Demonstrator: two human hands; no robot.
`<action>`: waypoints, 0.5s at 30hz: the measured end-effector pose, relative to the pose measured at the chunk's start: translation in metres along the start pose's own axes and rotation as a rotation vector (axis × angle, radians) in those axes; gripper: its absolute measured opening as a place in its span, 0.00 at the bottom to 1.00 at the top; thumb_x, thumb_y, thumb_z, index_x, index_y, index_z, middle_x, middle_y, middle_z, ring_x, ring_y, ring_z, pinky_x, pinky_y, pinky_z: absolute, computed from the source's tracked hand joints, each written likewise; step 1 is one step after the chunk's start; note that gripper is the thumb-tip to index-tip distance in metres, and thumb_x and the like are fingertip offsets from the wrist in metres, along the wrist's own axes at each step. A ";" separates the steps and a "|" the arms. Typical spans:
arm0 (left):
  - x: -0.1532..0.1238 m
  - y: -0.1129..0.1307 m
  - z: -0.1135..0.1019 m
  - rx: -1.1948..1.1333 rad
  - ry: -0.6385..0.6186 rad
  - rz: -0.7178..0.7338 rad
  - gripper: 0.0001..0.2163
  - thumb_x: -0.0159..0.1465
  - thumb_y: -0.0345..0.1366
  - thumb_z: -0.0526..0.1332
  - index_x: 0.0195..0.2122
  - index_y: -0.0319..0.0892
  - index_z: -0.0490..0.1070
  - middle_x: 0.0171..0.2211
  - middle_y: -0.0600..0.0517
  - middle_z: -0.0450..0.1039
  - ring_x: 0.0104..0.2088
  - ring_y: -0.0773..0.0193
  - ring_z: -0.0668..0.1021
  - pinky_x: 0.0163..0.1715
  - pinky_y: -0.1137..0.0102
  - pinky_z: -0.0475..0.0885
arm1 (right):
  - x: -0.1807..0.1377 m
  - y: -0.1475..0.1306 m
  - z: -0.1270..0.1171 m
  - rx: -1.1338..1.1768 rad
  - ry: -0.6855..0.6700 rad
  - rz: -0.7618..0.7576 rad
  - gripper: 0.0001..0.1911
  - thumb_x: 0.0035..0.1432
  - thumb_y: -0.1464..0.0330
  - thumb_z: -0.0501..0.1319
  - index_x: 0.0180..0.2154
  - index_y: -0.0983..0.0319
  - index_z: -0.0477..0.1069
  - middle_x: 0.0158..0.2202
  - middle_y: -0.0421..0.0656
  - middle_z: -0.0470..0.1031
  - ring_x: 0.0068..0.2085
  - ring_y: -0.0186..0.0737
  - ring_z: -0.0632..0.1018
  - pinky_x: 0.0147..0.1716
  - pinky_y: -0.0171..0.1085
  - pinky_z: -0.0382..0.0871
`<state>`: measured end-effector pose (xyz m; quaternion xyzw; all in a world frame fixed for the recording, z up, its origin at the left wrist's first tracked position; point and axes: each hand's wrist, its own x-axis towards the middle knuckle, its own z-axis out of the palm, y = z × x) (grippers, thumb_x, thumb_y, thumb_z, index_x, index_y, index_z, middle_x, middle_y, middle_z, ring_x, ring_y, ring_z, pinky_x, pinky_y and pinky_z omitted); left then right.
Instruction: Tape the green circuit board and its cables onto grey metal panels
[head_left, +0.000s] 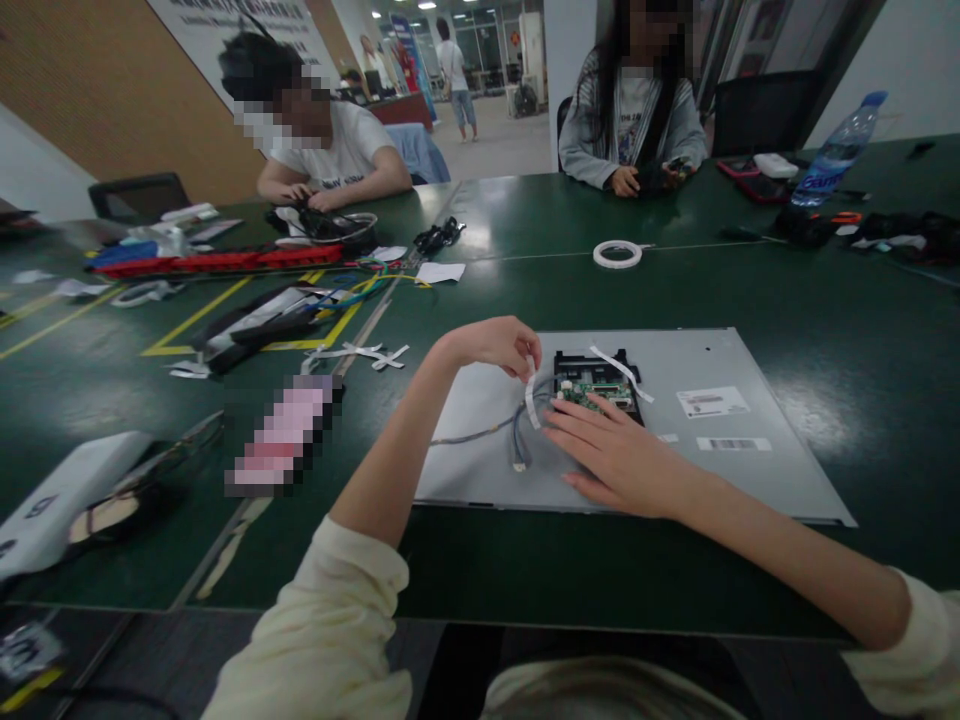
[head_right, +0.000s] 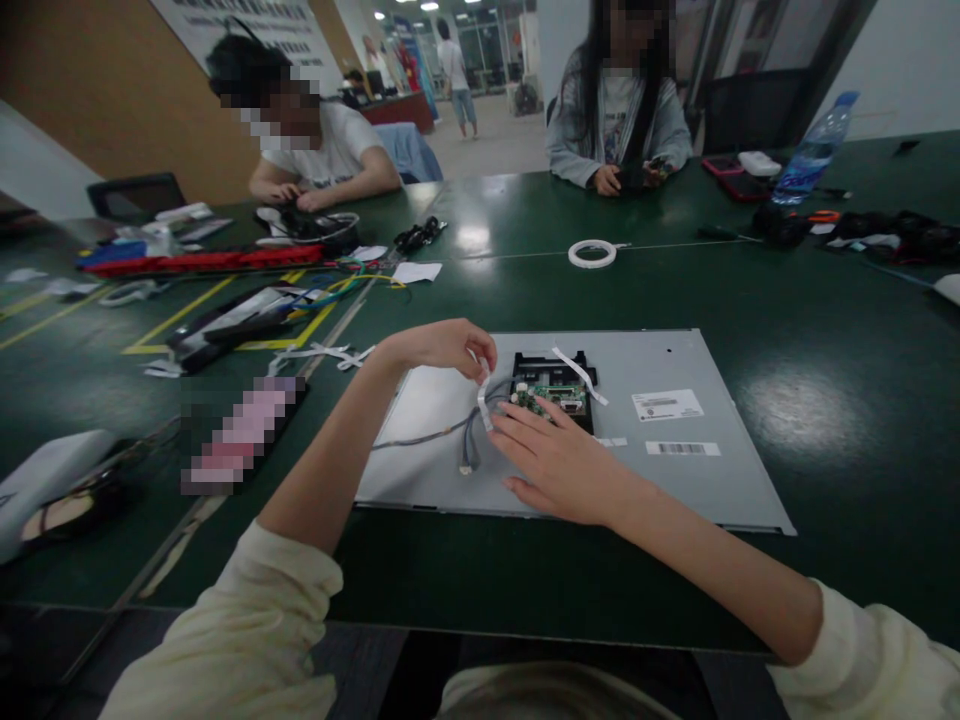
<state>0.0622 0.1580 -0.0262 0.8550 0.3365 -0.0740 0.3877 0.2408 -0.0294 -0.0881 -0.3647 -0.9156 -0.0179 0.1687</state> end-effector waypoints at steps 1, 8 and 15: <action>-0.001 0.001 -0.001 -0.038 -0.021 0.018 0.11 0.48 0.30 0.63 0.34 0.39 0.74 0.28 0.54 0.76 0.30 0.69 0.76 0.31 0.76 0.68 | 0.003 -0.003 0.000 0.000 0.001 -0.020 0.25 0.64 0.61 0.49 0.58 0.67 0.61 0.62 0.48 0.57 0.64 0.44 0.54 0.62 0.51 0.47; -0.003 0.000 0.000 -0.261 -0.145 0.055 0.12 0.49 0.33 0.64 0.35 0.39 0.74 0.30 0.52 0.77 0.31 0.67 0.77 0.34 0.74 0.70 | 0.019 -0.014 0.002 -0.019 0.092 -0.234 0.21 0.66 0.67 0.44 0.54 0.65 0.66 0.59 0.46 0.63 0.62 0.41 0.58 0.62 0.49 0.45; 0.006 -0.010 0.005 -0.109 -0.015 -0.021 0.11 0.46 0.32 0.63 0.33 0.37 0.73 0.28 0.52 0.76 0.30 0.67 0.76 0.30 0.75 0.68 | 0.034 -0.017 0.016 -0.103 0.072 -0.071 0.24 0.65 0.61 0.47 0.54 0.71 0.65 0.58 0.53 0.63 0.61 0.48 0.60 0.61 0.51 0.50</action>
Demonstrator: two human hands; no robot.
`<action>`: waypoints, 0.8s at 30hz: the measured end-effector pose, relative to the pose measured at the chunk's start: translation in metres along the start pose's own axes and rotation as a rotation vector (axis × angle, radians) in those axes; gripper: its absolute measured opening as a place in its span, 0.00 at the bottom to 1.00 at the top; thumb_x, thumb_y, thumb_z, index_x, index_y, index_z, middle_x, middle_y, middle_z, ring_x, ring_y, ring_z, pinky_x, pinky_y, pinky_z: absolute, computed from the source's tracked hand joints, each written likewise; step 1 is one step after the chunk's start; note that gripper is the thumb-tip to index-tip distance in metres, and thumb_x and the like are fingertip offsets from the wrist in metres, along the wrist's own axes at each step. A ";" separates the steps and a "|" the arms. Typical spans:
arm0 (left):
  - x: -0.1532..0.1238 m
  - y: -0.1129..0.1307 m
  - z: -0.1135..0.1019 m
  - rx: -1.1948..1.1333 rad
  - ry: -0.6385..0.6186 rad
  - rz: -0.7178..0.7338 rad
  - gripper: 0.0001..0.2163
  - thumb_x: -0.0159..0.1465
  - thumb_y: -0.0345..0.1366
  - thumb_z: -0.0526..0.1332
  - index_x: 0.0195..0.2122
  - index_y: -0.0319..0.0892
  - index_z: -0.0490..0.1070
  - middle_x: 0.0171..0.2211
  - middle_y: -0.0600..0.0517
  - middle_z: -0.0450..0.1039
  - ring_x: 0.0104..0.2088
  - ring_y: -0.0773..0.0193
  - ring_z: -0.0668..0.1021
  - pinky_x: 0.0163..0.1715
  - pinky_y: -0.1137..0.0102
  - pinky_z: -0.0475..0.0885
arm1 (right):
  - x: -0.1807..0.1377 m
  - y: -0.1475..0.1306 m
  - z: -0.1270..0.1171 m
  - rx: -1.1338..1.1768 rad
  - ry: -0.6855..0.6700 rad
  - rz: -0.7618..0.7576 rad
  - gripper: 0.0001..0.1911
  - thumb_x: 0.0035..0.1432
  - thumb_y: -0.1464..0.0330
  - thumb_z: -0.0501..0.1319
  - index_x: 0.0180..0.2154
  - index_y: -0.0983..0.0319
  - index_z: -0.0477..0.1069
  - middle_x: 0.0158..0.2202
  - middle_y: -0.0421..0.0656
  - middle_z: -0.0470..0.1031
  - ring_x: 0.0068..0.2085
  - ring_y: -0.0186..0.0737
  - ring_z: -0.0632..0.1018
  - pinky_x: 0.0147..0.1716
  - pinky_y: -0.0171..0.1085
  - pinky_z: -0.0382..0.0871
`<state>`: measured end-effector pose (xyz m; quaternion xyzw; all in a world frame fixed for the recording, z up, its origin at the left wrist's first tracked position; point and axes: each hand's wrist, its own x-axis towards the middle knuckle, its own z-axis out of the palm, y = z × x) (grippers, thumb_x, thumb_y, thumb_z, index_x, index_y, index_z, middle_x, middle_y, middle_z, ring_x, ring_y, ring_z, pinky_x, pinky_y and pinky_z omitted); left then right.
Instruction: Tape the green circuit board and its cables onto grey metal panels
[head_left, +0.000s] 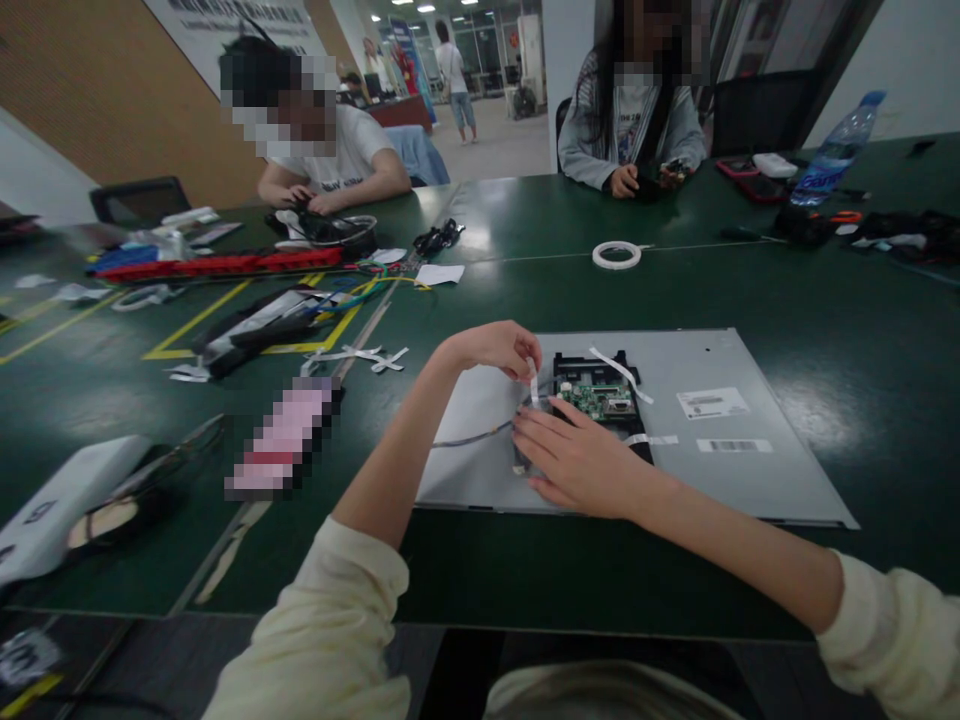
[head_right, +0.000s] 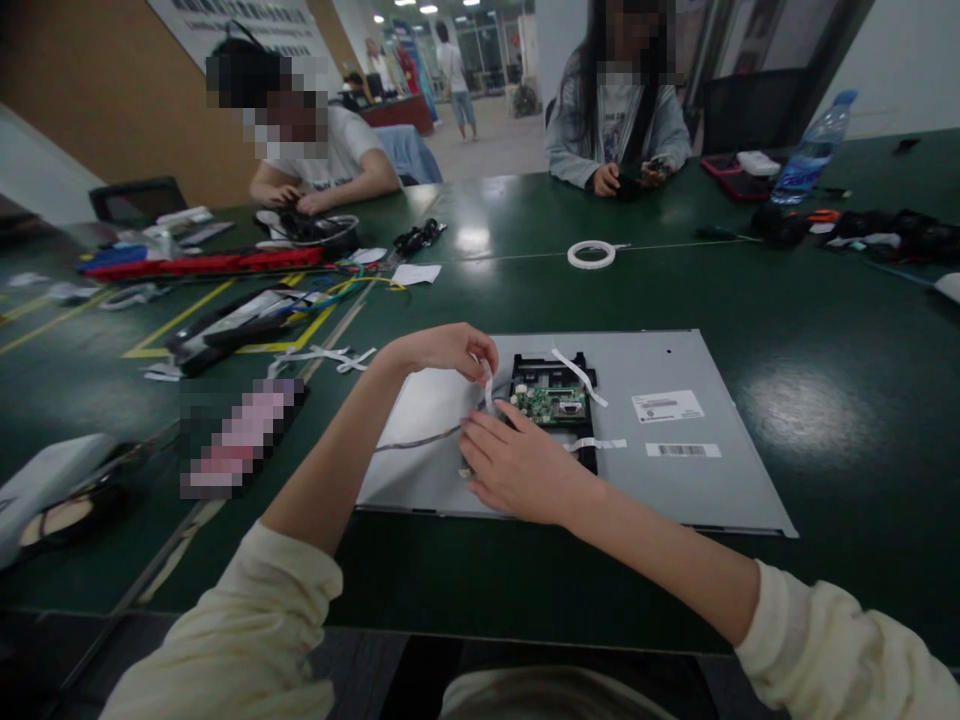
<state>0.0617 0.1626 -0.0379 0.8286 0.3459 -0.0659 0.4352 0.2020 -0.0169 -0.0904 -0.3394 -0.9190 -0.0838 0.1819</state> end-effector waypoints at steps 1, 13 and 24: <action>0.001 -0.002 0.000 0.010 0.013 -0.002 0.11 0.46 0.32 0.63 0.33 0.37 0.73 0.28 0.52 0.76 0.30 0.68 0.76 0.30 0.75 0.68 | 0.001 0.000 0.002 -0.011 -0.012 0.022 0.25 0.65 0.61 0.47 0.54 0.71 0.65 0.58 0.54 0.63 0.61 0.48 0.60 0.60 0.51 0.51; 0.013 -0.007 0.008 0.085 0.054 -0.033 0.12 0.45 0.29 0.61 0.33 0.38 0.73 0.27 0.53 0.76 0.28 0.68 0.76 0.29 0.75 0.68 | 0.002 0.003 0.005 -0.027 -0.060 0.195 0.30 0.64 0.54 0.46 0.55 0.70 0.63 0.58 0.57 0.62 0.61 0.53 0.58 0.60 0.62 0.40; 0.017 -0.010 0.009 0.121 0.087 -0.068 0.11 0.46 0.28 0.60 0.32 0.38 0.74 0.25 0.53 0.76 0.26 0.68 0.76 0.26 0.77 0.68 | 0.001 0.001 0.007 -0.008 -0.064 0.223 0.29 0.63 0.55 0.47 0.55 0.69 0.63 0.57 0.56 0.64 0.61 0.54 0.57 0.59 0.65 0.38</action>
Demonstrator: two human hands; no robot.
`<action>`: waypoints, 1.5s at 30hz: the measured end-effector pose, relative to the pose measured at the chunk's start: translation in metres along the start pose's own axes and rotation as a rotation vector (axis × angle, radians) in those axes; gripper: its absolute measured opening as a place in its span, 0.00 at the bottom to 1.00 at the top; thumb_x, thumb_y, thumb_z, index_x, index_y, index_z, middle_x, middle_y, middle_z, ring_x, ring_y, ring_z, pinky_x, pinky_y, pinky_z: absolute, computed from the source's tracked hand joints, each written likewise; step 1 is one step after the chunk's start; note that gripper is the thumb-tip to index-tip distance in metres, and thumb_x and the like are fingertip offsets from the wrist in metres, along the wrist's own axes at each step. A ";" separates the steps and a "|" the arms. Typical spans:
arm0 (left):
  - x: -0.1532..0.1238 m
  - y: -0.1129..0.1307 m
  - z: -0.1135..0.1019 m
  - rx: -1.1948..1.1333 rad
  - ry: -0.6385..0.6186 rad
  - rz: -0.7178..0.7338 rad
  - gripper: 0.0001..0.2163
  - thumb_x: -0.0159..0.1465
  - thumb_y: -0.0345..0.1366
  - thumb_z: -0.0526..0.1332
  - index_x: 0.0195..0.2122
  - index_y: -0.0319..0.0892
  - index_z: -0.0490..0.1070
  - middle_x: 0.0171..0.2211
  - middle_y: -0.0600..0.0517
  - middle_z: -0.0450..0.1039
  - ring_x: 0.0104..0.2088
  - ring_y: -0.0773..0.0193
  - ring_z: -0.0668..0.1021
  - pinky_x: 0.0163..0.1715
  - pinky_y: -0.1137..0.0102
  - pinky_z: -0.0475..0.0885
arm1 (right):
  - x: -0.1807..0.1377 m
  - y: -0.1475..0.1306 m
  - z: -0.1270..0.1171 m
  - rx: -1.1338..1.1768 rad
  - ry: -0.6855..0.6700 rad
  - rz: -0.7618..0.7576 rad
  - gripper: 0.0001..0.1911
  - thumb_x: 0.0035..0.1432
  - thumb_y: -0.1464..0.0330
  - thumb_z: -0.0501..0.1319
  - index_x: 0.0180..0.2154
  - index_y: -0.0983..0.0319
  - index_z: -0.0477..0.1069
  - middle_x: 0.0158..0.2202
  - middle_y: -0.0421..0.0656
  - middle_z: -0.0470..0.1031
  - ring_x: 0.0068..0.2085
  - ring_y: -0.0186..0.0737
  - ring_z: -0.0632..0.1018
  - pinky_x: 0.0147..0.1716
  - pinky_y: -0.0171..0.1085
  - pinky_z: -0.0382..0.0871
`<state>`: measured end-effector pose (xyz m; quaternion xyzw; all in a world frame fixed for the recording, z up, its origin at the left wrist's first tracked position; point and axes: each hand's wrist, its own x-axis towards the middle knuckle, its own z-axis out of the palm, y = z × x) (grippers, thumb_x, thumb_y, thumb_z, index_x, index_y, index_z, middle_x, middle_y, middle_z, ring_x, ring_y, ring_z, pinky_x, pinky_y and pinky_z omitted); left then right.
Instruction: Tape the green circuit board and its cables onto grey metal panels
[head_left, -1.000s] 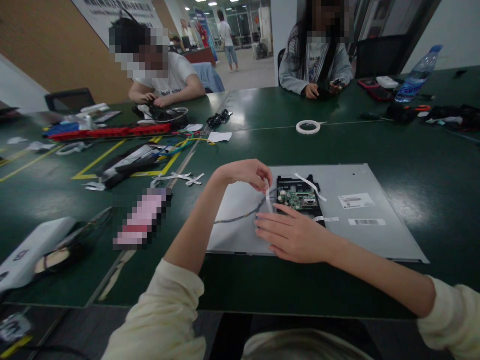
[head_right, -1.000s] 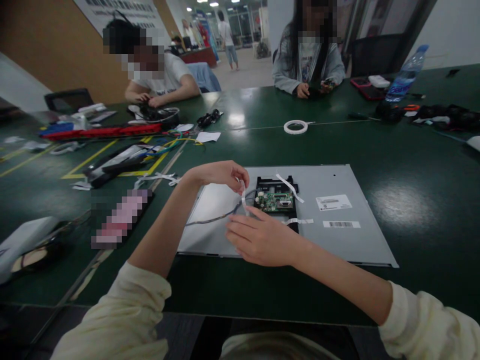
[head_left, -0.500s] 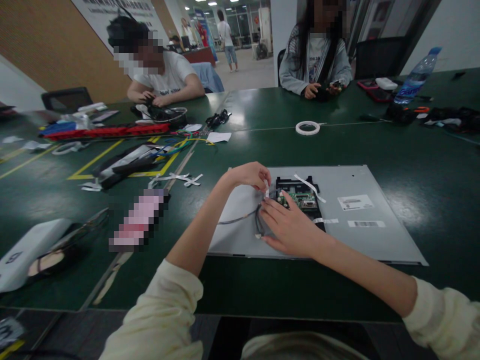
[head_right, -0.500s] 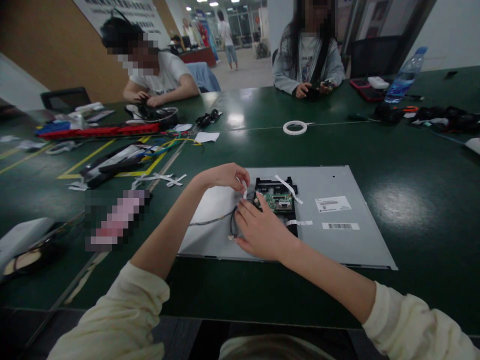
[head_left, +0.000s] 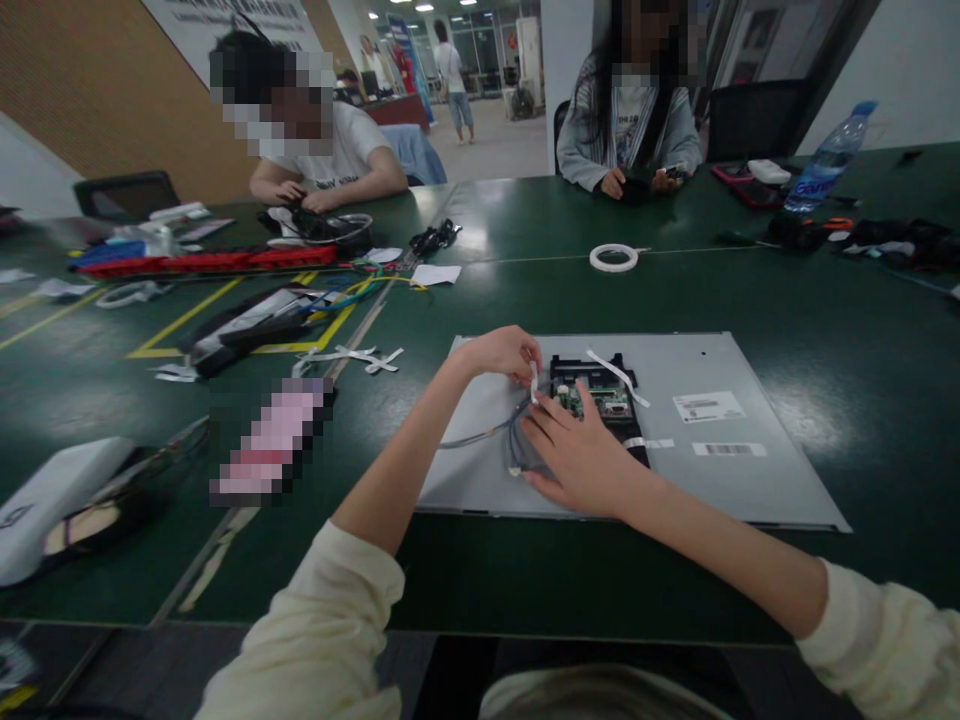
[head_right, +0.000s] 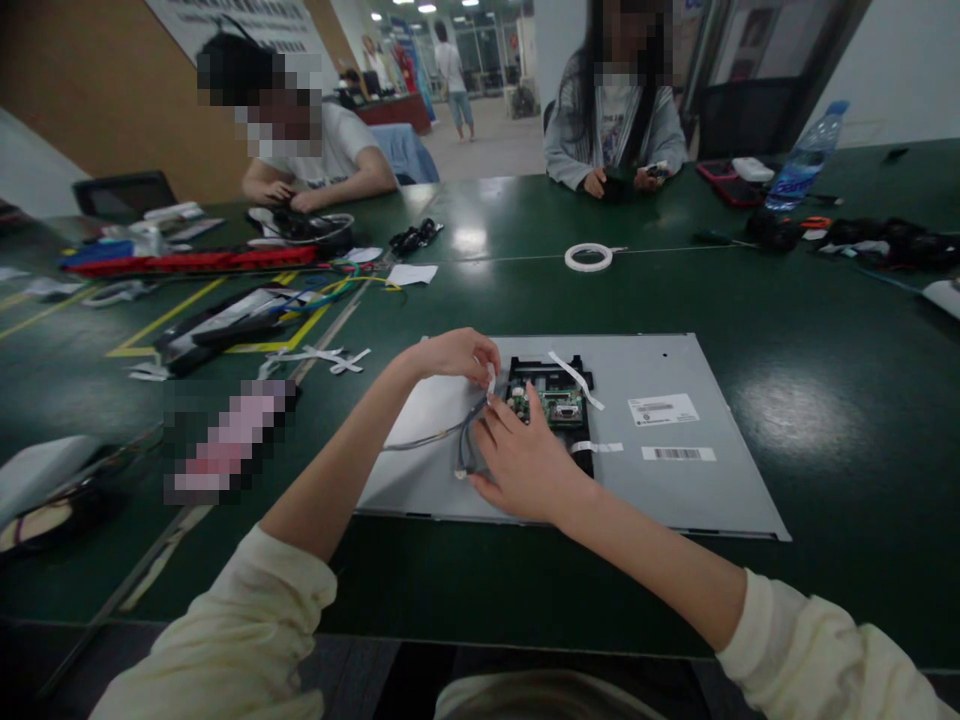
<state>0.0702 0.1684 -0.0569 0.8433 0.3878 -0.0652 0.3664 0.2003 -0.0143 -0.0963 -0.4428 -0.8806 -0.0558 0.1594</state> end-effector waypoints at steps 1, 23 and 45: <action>0.000 0.000 0.000 0.018 0.010 0.004 0.11 0.46 0.28 0.60 0.33 0.38 0.74 0.25 0.53 0.76 0.26 0.68 0.76 0.25 0.77 0.67 | 0.000 0.000 0.000 0.001 -0.003 -0.001 0.28 0.63 0.55 0.46 0.55 0.69 0.63 0.57 0.56 0.64 0.61 0.53 0.57 0.59 0.64 0.38; 0.002 -0.005 -0.003 0.299 0.072 0.358 0.06 0.55 0.30 0.59 0.30 0.37 0.76 0.30 0.52 0.75 0.29 0.70 0.74 0.31 0.77 0.64 | -0.001 0.000 0.002 0.012 -0.020 -0.027 0.28 0.64 0.58 0.46 0.57 0.71 0.61 0.57 0.57 0.63 0.62 0.53 0.57 0.59 0.61 0.42; 0.010 -0.018 0.000 0.411 0.345 0.229 0.06 0.54 0.33 0.57 0.28 0.38 0.72 0.27 0.51 0.73 0.28 0.68 0.72 0.29 0.74 0.61 | -0.004 0.001 0.005 0.041 0.017 -0.043 0.22 0.63 0.63 0.49 0.53 0.70 0.65 0.54 0.56 0.66 0.59 0.50 0.62 0.60 0.57 0.46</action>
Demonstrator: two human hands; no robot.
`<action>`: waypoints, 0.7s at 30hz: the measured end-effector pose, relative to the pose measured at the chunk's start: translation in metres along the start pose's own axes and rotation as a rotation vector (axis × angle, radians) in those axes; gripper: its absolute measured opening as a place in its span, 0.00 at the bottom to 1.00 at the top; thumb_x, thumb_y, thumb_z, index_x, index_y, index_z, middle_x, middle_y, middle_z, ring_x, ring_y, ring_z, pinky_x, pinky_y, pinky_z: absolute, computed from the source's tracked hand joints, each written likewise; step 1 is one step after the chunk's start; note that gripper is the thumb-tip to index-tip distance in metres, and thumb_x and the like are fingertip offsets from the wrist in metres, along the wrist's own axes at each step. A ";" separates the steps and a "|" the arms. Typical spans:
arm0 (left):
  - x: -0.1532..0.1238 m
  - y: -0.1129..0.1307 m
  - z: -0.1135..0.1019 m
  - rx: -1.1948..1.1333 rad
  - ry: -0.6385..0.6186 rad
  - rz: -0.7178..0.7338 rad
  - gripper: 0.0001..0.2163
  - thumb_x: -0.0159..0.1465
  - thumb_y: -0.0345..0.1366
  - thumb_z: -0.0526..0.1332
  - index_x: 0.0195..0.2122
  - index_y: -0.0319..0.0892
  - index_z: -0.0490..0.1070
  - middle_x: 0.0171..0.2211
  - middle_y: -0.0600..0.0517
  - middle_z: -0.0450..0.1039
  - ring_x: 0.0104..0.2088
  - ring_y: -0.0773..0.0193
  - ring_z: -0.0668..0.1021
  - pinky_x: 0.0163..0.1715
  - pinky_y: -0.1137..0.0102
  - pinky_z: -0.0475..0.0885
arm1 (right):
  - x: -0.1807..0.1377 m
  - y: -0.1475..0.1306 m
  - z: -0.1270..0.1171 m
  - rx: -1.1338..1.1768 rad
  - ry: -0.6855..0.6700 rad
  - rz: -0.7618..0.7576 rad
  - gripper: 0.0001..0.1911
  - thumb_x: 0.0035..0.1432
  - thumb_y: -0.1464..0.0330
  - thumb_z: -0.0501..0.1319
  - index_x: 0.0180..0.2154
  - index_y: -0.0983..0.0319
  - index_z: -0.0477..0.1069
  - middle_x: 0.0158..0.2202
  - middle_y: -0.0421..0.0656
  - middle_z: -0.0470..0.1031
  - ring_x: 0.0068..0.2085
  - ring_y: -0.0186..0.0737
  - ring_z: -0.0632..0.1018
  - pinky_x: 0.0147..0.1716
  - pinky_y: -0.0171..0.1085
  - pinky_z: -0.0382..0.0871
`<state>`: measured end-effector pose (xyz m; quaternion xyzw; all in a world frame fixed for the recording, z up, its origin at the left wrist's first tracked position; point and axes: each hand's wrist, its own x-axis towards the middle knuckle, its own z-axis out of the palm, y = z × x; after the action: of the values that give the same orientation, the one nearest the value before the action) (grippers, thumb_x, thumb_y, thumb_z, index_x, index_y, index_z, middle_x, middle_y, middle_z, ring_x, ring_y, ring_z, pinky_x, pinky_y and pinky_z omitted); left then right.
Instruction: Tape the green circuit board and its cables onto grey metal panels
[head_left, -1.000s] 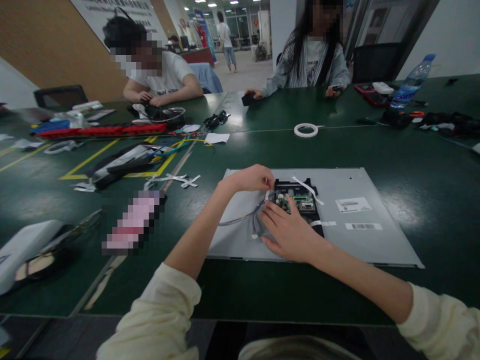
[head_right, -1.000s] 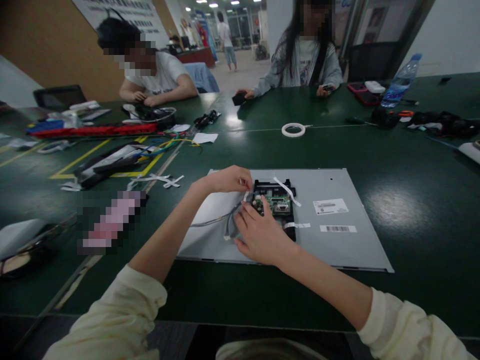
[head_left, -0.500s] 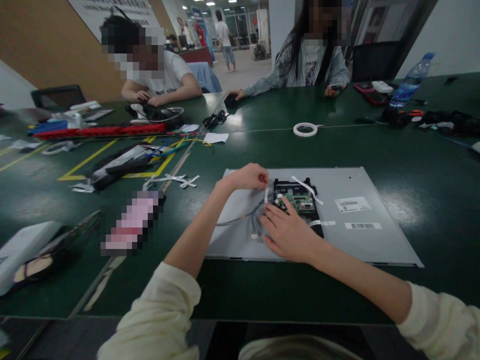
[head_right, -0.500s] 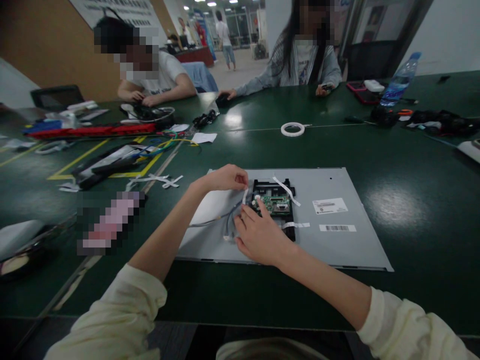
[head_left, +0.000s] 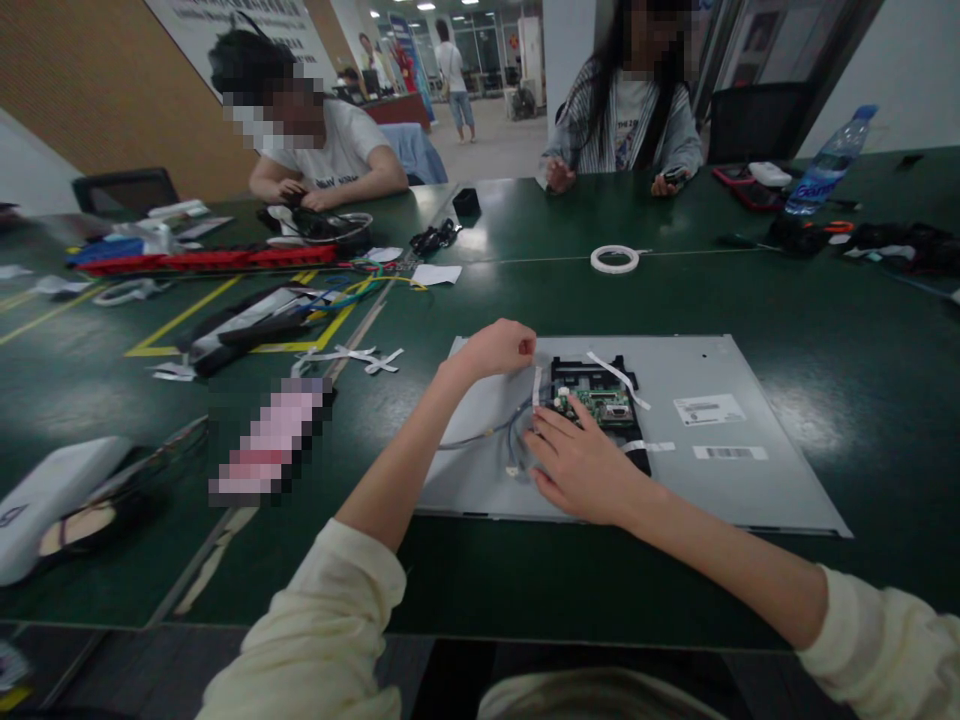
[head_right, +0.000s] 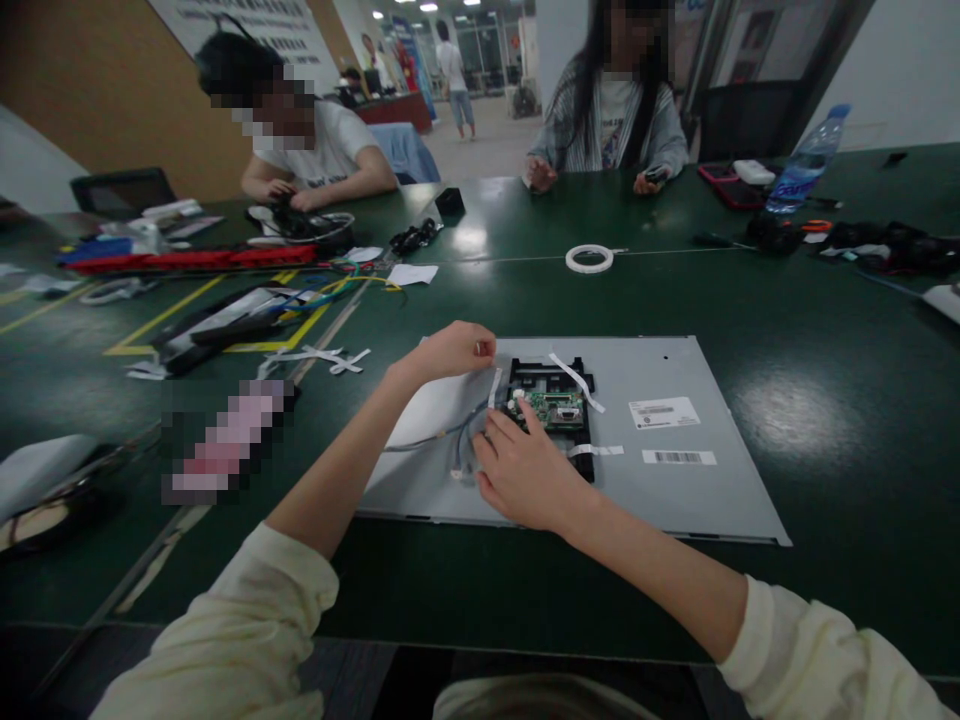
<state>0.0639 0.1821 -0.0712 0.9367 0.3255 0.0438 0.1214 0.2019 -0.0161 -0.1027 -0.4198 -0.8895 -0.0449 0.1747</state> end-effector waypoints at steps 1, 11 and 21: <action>-0.001 0.001 -0.003 -0.012 -0.017 0.016 0.06 0.54 0.33 0.57 0.29 0.38 0.72 0.27 0.51 0.73 0.29 0.68 0.72 0.30 0.74 0.62 | 0.000 0.000 0.000 0.000 0.006 -0.002 0.22 0.63 0.63 0.50 0.52 0.70 0.66 0.54 0.56 0.67 0.59 0.50 0.62 0.60 0.57 0.46; -0.007 0.032 -0.010 -0.216 -0.512 -0.006 0.05 0.54 0.33 0.59 0.31 0.40 0.68 0.22 0.56 0.71 0.24 0.68 0.73 0.25 0.76 0.61 | 0.000 0.001 0.002 0.004 0.043 -0.021 0.17 0.62 0.66 0.52 0.48 0.68 0.68 0.51 0.55 0.69 0.57 0.48 0.64 0.60 0.55 0.48; -0.006 0.023 -0.007 -0.311 -0.517 0.028 0.06 0.55 0.37 0.59 0.32 0.41 0.67 0.22 0.57 0.71 0.24 0.68 0.72 0.26 0.74 0.62 | 0.000 0.000 0.001 0.000 0.033 -0.025 0.16 0.62 0.68 0.51 0.47 0.68 0.69 0.49 0.54 0.70 0.56 0.48 0.65 0.60 0.55 0.47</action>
<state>0.0721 0.1620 -0.0589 0.8913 0.2604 -0.1453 0.3417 0.2018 -0.0163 -0.1040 -0.4078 -0.8917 -0.0538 0.1888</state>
